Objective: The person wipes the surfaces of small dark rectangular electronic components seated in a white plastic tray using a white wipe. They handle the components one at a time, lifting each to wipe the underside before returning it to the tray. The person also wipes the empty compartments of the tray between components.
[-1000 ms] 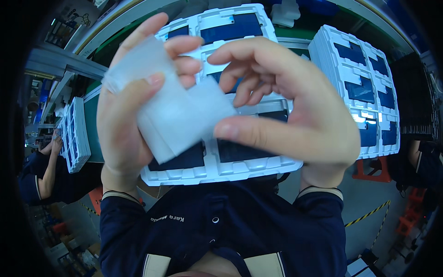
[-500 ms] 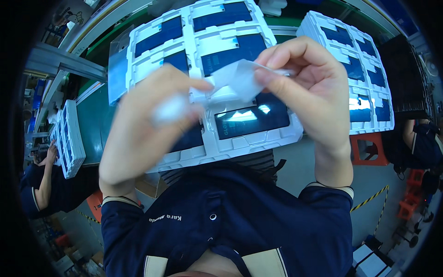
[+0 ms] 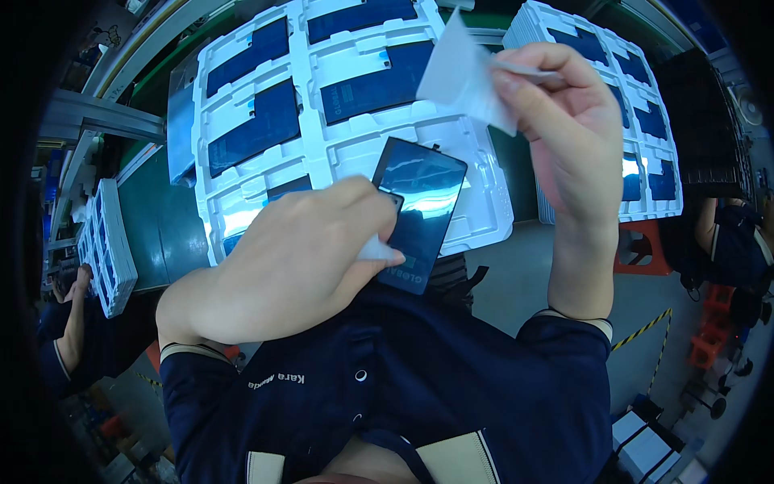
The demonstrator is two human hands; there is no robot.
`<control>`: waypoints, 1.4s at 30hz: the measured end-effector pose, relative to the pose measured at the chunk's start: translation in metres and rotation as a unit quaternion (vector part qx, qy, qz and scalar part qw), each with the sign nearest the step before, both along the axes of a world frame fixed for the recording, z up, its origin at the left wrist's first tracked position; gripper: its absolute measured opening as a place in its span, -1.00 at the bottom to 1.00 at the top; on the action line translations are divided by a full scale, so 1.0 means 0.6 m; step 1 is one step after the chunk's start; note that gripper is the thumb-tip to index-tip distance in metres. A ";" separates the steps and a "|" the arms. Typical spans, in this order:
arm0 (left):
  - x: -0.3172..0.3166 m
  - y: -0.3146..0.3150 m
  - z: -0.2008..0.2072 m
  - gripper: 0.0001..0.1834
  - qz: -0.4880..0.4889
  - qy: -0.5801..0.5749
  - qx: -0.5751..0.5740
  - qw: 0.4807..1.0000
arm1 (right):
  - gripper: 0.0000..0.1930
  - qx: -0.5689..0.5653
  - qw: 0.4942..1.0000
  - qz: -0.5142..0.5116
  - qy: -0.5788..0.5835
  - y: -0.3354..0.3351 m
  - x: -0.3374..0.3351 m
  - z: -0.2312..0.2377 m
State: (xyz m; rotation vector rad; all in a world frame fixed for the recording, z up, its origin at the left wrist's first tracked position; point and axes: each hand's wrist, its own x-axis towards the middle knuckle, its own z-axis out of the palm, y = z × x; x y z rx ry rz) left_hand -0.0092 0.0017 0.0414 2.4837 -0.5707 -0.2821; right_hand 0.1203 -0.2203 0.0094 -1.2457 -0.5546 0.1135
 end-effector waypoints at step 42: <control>-0.048 0.001 0.020 -0.79 -0.051 0.018 -0.043 0.998 | -0.91 -0.362 0.921 0.051 -0.133 0.019 -0.060 0.003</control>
